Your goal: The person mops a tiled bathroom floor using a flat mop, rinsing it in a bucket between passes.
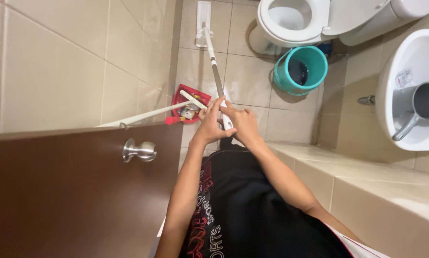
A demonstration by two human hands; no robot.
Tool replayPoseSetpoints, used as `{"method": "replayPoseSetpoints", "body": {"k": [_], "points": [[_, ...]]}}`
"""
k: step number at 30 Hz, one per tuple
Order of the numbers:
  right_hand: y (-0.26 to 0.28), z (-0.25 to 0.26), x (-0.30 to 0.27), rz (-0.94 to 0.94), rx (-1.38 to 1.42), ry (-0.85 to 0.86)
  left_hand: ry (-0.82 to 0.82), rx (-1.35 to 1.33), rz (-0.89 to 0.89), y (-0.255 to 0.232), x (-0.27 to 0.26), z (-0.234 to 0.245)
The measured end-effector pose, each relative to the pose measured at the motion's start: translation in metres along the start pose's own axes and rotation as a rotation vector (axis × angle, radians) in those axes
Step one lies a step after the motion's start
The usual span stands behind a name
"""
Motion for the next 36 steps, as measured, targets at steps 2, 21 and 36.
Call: {"method": "replayPoseSetpoints", "body": {"k": [2,21,36], "points": [[-0.013,-0.001,0.006,0.002,-0.009,0.000,0.014,-0.010,0.017,0.000,0.013,-0.004],[-0.045,0.010,0.049,0.009,0.073,-0.002,-0.021,0.006,0.035,0.000,0.062,-0.009],[-0.056,-0.007,0.010,0.012,0.131,0.050,0.133,-0.396,0.069,0.011,0.023,-0.042]]}}
Point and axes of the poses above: each hand's wrist, its own x-axis towards the middle knuckle, its own z-axis out of the back of the hand, y = z × x, the point moved 3 cm from there along x, towards the middle knuckle, and after that the axes turned 7 degrees about x, right-handed, at the moved point
